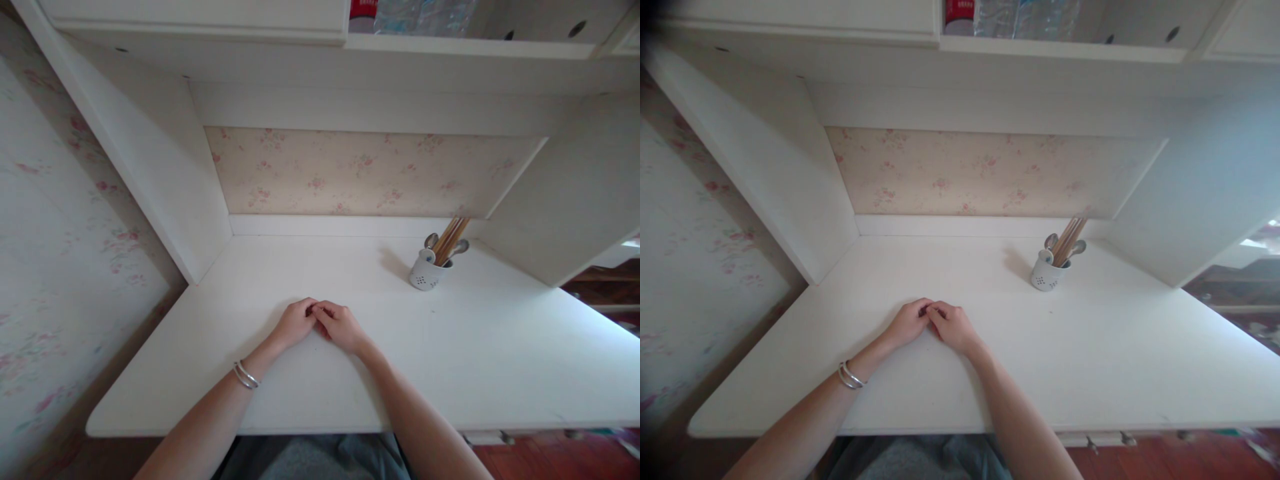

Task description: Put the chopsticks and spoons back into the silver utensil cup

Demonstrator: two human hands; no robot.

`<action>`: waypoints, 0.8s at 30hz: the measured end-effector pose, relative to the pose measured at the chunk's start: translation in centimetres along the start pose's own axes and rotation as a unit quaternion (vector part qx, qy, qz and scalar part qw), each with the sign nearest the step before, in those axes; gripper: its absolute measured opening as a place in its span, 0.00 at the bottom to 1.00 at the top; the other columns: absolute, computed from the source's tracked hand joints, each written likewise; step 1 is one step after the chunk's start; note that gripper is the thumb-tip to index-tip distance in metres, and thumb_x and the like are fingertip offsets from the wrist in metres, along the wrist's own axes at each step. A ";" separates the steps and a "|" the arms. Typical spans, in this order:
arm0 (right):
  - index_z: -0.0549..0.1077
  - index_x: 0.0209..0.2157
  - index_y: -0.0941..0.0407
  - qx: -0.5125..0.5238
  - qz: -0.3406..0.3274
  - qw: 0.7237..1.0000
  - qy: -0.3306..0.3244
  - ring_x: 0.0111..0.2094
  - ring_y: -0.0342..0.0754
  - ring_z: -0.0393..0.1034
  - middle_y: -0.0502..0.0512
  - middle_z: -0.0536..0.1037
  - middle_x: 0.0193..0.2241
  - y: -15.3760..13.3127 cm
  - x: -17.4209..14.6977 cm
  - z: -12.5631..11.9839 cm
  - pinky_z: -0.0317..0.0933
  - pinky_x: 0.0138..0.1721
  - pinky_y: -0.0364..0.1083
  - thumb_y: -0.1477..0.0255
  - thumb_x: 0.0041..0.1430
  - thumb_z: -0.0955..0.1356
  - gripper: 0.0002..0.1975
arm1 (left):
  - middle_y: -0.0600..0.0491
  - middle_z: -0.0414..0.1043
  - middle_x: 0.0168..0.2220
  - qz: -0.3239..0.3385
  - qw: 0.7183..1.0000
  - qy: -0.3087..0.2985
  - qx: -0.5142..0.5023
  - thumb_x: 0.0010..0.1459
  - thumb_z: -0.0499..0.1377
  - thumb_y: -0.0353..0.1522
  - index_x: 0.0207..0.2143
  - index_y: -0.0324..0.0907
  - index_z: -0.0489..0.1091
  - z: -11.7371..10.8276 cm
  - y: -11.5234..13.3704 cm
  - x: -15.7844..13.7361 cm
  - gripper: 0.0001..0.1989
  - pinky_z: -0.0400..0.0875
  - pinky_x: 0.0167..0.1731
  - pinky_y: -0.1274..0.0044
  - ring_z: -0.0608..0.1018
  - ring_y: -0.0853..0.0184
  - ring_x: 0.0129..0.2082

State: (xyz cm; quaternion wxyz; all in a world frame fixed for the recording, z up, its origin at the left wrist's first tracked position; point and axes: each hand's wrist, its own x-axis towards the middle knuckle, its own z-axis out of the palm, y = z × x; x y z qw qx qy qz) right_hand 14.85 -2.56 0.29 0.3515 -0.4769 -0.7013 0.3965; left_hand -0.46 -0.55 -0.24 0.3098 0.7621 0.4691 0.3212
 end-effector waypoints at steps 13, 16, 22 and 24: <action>0.74 0.32 0.54 0.051 0.007 0.999 0.002 0.19 0.41 0.59 0.46 0.67 0.18 -0.2 -0.1 0.0 0.51 0.22 0.40 0.59 0.63 0.61 0.16 | 0.53 0.77 0.35 -0.003 0.999 0.011 -0.034 0.53 0.52 0.26 0.37 0.41 0.74 -0.2 0.4 -0.1 0.12 0.66 0.39 0.77 0.76 0.67 0.36; 0.74 0.34 0.55 0.138 0.022 0.990 -0.004 0.18 0.40 0.58 0.45 0.66 0.17 -0.2 0.0 0.0 0.50 0.20 0.41 0.58 0.60 0.64 0.15 | 0.53 0.77 0.35 -0.016 0.996 0.016 -0.085 0.53 0.53 0.27 0.36 0.41 0.74 -0.3 0.9 0.0 0.12 0.67 0.38 0.77 0.75 0.66 0.36; 0.73 0.27 0.58 0.334 0.050 0.941 0.031 0.16 0.40 0.60 0.48 0.69 0.17 -0.6 0.4 -0.6 0.52 0.19 0.41 0.55 0.57 0.67 0.19 | 0.54 0.70 0.25 -0.080 0.952 0.002 -0.294 0.53 0.58 0.33 0.34 0.38 0.73 -0.5 1.8 0.1 0.08 0.64 0.27 0.78 0.70 0.70 0.25; 0.73 0.28 0.58 0.350 0.070 0.931 0.075 0.15 0.39 0.58 0.46 0.68 0.15 -0.5 0.6 -0.9 0.51 0.18 0.41 0.54 0.56 0.67 0.20 | 0.55 0.69 0.23 -0.098 0.934 0.016 -0.344 0.52 0.60 0.35 0.34 0.38 0.73 -0.6 1.9 0.0 0.10 0.63 0.27 0.78 0.69 0.71 0.24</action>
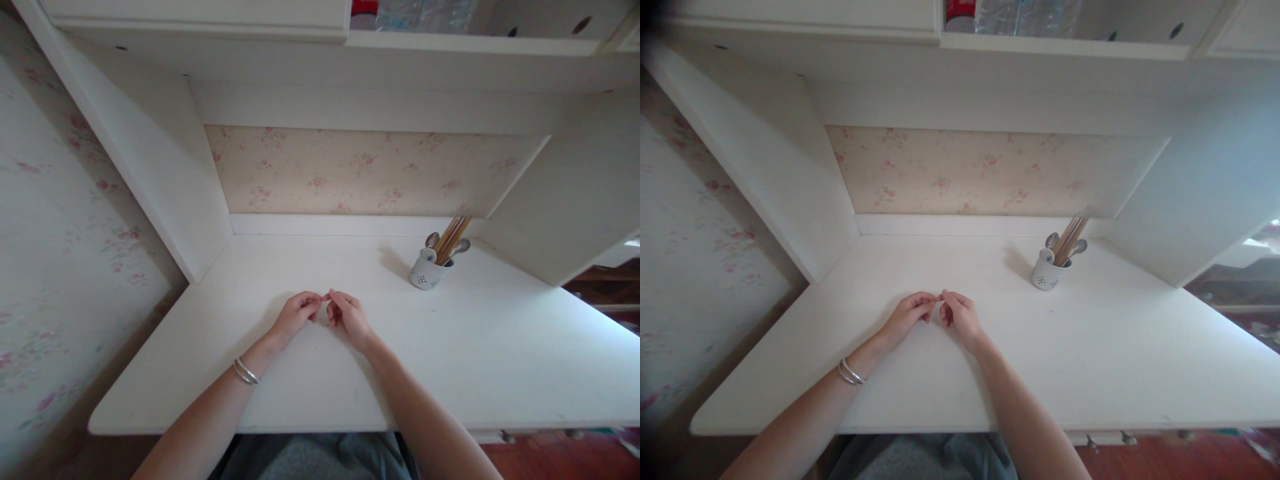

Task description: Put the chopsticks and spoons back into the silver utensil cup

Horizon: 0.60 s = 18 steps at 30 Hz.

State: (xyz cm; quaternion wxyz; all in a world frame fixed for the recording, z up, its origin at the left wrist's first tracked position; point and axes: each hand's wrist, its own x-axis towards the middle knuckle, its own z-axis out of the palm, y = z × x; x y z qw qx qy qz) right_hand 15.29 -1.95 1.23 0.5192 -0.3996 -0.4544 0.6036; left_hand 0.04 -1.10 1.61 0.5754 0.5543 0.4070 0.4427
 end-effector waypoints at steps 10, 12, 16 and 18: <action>0.73 0.28 0.57 0.009 0.009 0.995 0.094 0.14 0.38 0.55 0.44 0.66 0.14 0.2 0.6 -0.8 0.49 0.16 0.39 0.53 0.52 0.68 0.20 | 0.58 0.66 0.23 -0.074 0.964 0.040 -0.252 0.47 0.66 0.31 0.33 0.38 0.72 -0.7 0.3 0.3 0.10 0.61 0.25 0.81 0.67 0.76 0.21; 0.73 0.28 0.57 0.009 0.010 0.996 0.093 0.14 0.38 0.55 0.45 0.66 0.14 0.2 0.6 -0.8 0.49 0.16 0.39 0.52 0.52 0.69 0.20 | 0.59 0.65 0.23 -0.085 0.956 0.038 -0.277 0.47 0.66 0.30 0.33 0.38 0.72 -0.8 0.4 0.4 0.10 0.62 0.25 0.80 0.67 0.77 0.19; 0.73 0.28 0.57 0.004 0.010 0.996 0.091 0.15 0.38 0.55 0.45 0.66 0.15 0.2 0.5 -0.7 0.48 0.16 0.39 0.52 0.51 0.69 0.21 | 0.60 0.65 0.22 -0.093 0.950 0.031 -0.297 0.48 0.66 0.30 0.34 0.39 0.71 -0.9 0.4 0.3 0.10 0.63 0.26 0.79 0.66 0.77 0.18; 0.73 0.28 0.57 -0.001 0.010 0.996 0.090 0.15 0.38 0.55 0.45 0.66 0.14 0.3 0.6 -0.6 0.48 0.16 0.39 0.52 0.52 0.69 0.20 | 0.60 0.65 0.22 -0.097 0.950 0.028 -0.296 0.48 0.65 0.30 0.34 0.39 0.71 -0.9 0.4 0.2 0.09 0.63 0.26 0.79 0.65 0.78 0.18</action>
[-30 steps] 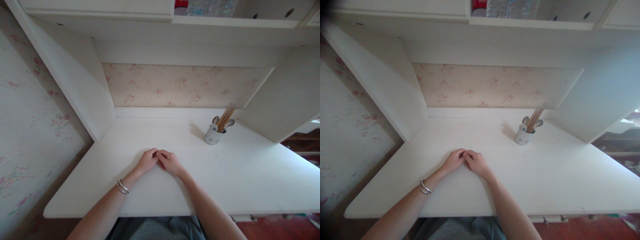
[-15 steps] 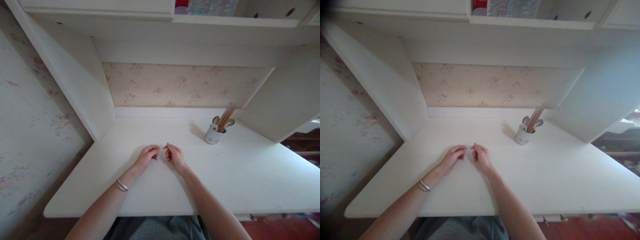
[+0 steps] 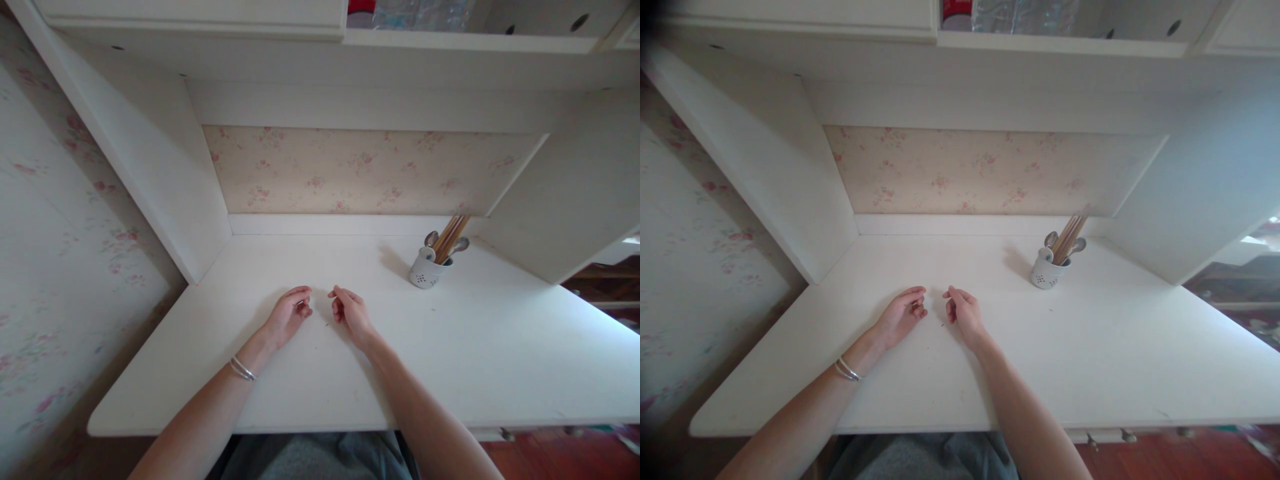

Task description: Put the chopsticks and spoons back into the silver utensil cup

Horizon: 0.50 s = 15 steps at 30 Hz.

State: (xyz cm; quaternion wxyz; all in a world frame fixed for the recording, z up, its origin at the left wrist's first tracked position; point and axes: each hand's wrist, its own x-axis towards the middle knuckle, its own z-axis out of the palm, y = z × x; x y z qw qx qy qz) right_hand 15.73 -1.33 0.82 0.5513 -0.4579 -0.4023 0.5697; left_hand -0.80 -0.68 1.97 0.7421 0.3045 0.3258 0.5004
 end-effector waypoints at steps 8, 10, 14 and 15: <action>0.73 0.28 0.58 -0.016 0.000 1.000 -0.006 0.15 0.38 0.55 0.45 0.66 0.14 0.0 -0.1 0.1 0.48 0.16 0.40 0.53 0.52 0.68 0.20 | 0.60 0.64 0.22 -0.014 1.000 -0.009 0.018 0.50 0.64 0.30 0.33 0.39 0.70 0.0 0.1 0.0 0.07 0.60 0.24 0.80 0.64 0.78 0.18; 0.73 0.27 0.58 -0.019 0.001 1.000 -0.008 0.15 0.38 0.55 0.45 0.66 0.14 0.0 -0.1 0.1 0.48 0.16 0.40 0.53 0.52 0.68 0.20 | 0.61 0.63 0.22 -0.014 1.000 -0.008 0.017 0.50 0.64 0.30 0.33 0.39 0.70 0.0 0.1 0.0 0.08 0.60 0.24 0.80 0.64 0.78 0.18; 0.73 0.27 0.57 -0.023 0.001 1.000 -0.011 0.14 0.38 0.55 0.45 0.67 0.14 0.1 -0.1 0.1 0.48 0.16 0.40 0.53 0.52 0.68 0.20 | 0.61 0.63 0.21 -0.014 1.000 -0.009 0.017 0.50 0.64 0.30 0.33 0.39 0.70 0.0 0.1 0.0 0.08 0.60 0.24 0.80 0.64 0.78 0.17; 0.73 0.27 0.57 -0.024 0.001 1.000 -0.011 0.14 0.38 0.55 0.45 0.67 0.14 0.1 0.0 0.1 0.48 0.16 0.40 0.53 0.52 0.68 0.20 | 0.61 0.62 0.21 -0.015 1.000 -0.009 0.016 0.49 0.65 0.30 0.34 0.39 0.70 0.0 0.1 0.0 0.08 0.60 0.24 0.80 0.64 0.78 0.17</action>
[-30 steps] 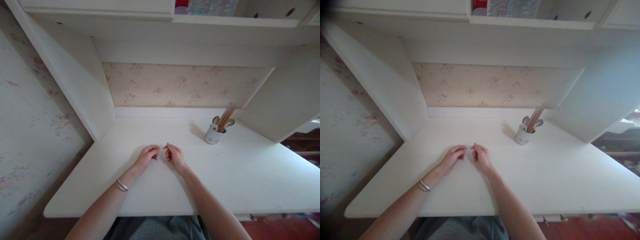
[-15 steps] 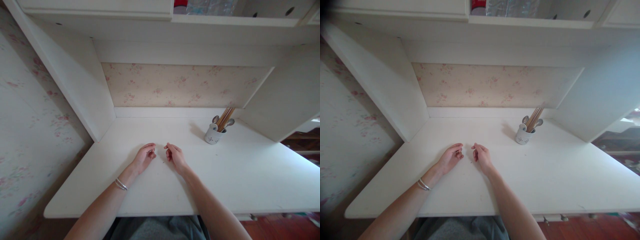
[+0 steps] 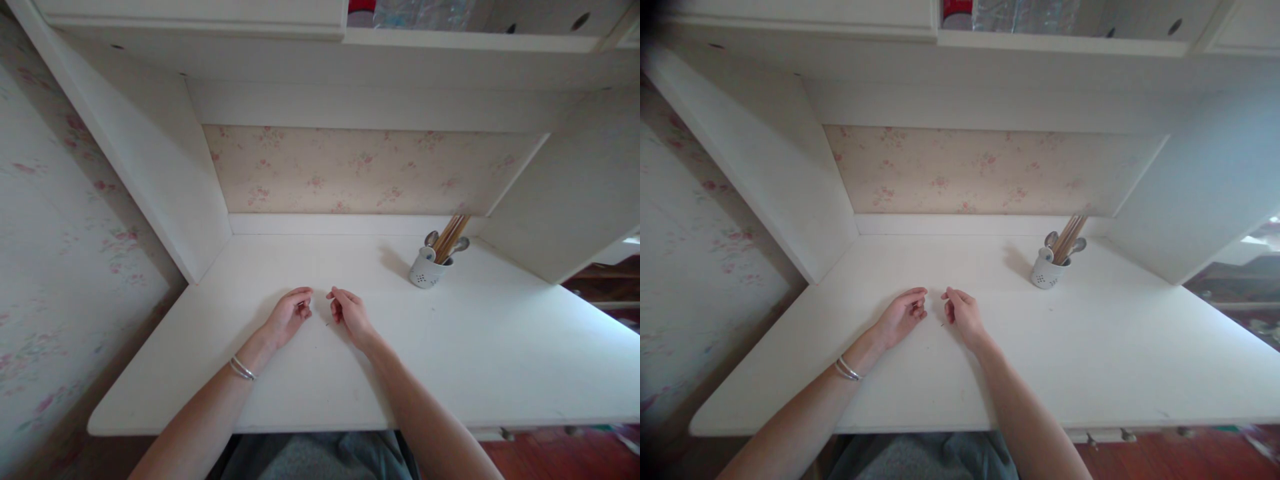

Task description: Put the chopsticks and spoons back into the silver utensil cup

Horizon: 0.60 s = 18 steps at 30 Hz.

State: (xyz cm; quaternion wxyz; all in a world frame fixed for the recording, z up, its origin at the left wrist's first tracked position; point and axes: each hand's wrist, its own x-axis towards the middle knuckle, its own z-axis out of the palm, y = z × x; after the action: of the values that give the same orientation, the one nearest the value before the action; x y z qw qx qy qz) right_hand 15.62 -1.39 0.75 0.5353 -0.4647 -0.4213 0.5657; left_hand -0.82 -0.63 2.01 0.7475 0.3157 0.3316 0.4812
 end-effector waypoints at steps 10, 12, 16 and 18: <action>0.74 0.27 0.58 -0.001 -0.004 1.000 -0.002 0.15 0.39 0.55 0.46 0.66 0.14 0.0 -0.1 0.1 0.48 0.16 0.40 0.52 0.52 0.68 0.21 | 0.62 0.60 0.18 -0.019 0.999 0.000 -0.034 0.52 0.63 0.36 0.33 0.39 0.71 0.0 0.0 0.0 0.10 0.60 0.25 0.79 0.63 0.77 0.17; 0.74 0.27 0.58 -0.002 -0.006 1.000 -0.003 0.15 0.39 0.55 0.46 0.66 0.15 -0.1 -0.1 0.1 0.48 0.17 0.40 0.52 0.52 0.68 0.21 | 0.62 0.58 0.17 -0.021 0.999 -0.002 -0.035 0.52 0.63 0.36 0.32 0.39 0.70 -0.1 0.0 0.0 0.10 0.59 0.24 0.79 0.62 0.77 0.17; 0.73 0.27 0.58 -0.008 -0.006 1.000 -0.006 0.15 0.39 0.55 0.46 0.67 0.15 0.0 -0.1 0.1 0.48 0.17 0.40 0.52 0.52 0.68 0.21 | 0.62 0.58 0.17 -0.019 0.999 -0.008 -0.028 0.53 0.62 0.36 0.30 0.39 0.70 -0.2 -0.2 0.2 0.09 0.59 0.24 0.79 0.62 0.77 0.17; 0.73 0.27 0.58 -0.009 -0.008 1.000 -0.007 0.14 0.39 0.55 0.46 0.67 0.14 0.0 -0.1 0.1 0.48 0.17 0.40 0.52 0.53 0.68 0.21 | 0.62 0.57 0.16 -0.017 1.000 -0.010 -0.022 0.53 0.62 0.35 0.29 0.39 0.69 -0.2 -0.3 0.2 0.08 0.59 0.24 0.79 0.62 0.77 0.17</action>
State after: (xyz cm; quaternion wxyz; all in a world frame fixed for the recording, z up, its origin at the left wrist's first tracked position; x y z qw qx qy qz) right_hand 15.55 -1.45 0.75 0.5326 -0.4625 -0.4335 0.5608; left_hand -0.80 -0.46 1.62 0.7656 0.2987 0.3184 0.4725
